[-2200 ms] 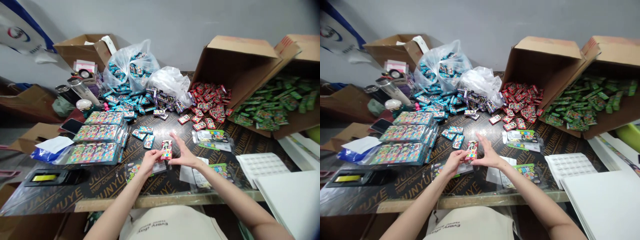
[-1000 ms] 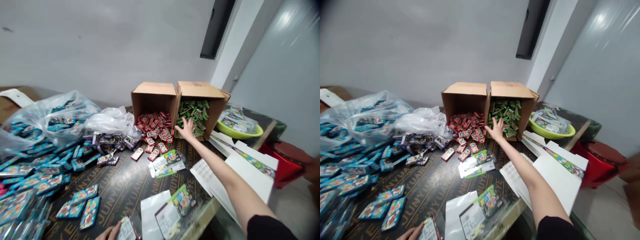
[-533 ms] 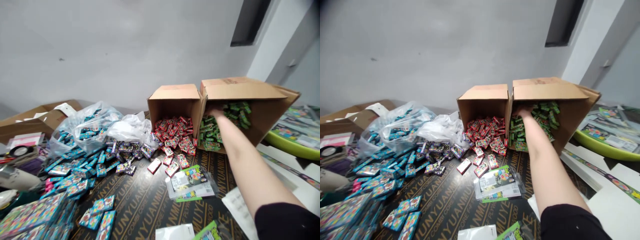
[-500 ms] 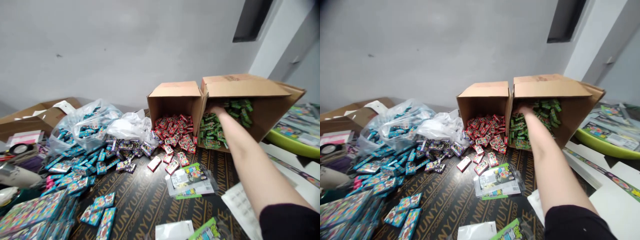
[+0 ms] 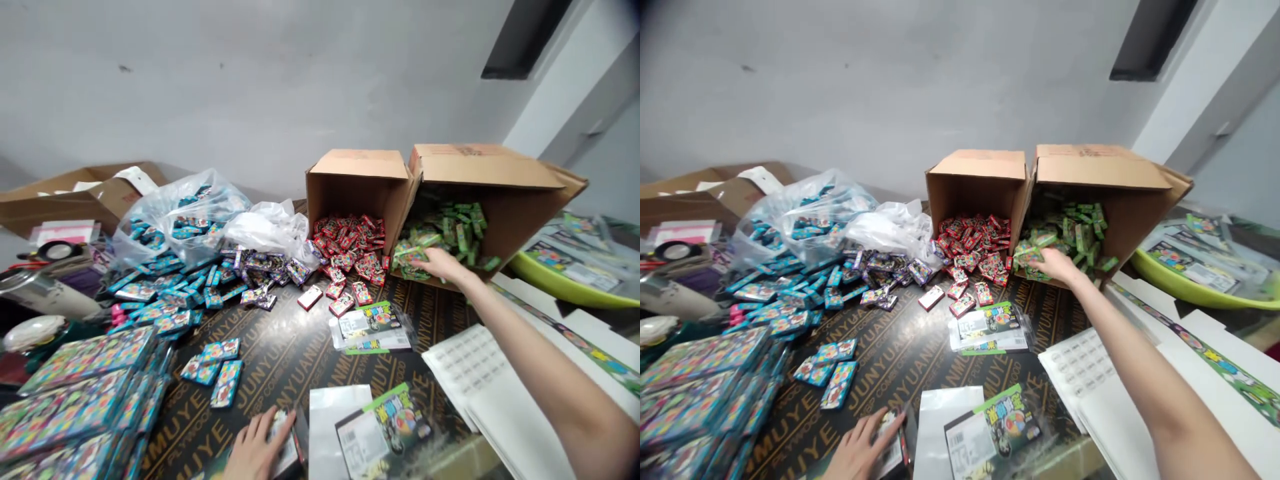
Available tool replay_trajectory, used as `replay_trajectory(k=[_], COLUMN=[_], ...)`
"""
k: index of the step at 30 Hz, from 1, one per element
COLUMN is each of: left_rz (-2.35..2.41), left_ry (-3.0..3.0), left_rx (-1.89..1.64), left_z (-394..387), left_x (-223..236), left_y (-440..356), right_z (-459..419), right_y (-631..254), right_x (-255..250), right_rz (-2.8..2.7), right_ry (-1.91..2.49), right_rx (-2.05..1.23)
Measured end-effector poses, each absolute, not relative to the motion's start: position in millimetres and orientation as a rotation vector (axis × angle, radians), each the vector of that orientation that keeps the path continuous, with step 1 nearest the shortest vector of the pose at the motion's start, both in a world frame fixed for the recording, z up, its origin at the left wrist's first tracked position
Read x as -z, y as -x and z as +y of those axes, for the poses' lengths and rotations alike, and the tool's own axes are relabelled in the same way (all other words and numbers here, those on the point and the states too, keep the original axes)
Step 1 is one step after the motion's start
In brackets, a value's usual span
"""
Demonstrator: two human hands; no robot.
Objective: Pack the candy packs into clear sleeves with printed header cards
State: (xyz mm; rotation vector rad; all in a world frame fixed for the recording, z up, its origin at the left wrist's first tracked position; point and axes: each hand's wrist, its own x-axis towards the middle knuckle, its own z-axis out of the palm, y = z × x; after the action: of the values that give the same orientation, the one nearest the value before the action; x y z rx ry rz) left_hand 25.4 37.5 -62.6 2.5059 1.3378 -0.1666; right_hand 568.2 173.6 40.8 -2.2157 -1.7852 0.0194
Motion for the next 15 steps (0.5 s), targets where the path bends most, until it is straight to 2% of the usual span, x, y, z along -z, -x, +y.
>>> replay_trajectory(k=[5, 9, 11, 13, 15], left_rz=[1.277, 1.171, 1.143, 1.143, 1.166], left_ry=[-2.534, -2.575, -2.571, -2.553, -2.503], left_rx=[0.175, 0.118, 0.097, 0.064, -0.024], left_z=[37, 39, 39, 35, 28], left_x=[40, 27, 25, 25, 26], left_y=[-40, -45, -44, -40, -34], right_z=[119, 101, 99, 99, 95], right_y=[-472, -367, -322, -289, -267], right_x=[-1, 32, 44, 51, 52], right_rz=[-1.699, -1.649, -1.637, -1.632, -1.571], right_ry=[2.076, 1.736, 1.655, 1.678, 1.700], right_rx=[-0.212, -0.770, -0.928, -0.929, -0.773])
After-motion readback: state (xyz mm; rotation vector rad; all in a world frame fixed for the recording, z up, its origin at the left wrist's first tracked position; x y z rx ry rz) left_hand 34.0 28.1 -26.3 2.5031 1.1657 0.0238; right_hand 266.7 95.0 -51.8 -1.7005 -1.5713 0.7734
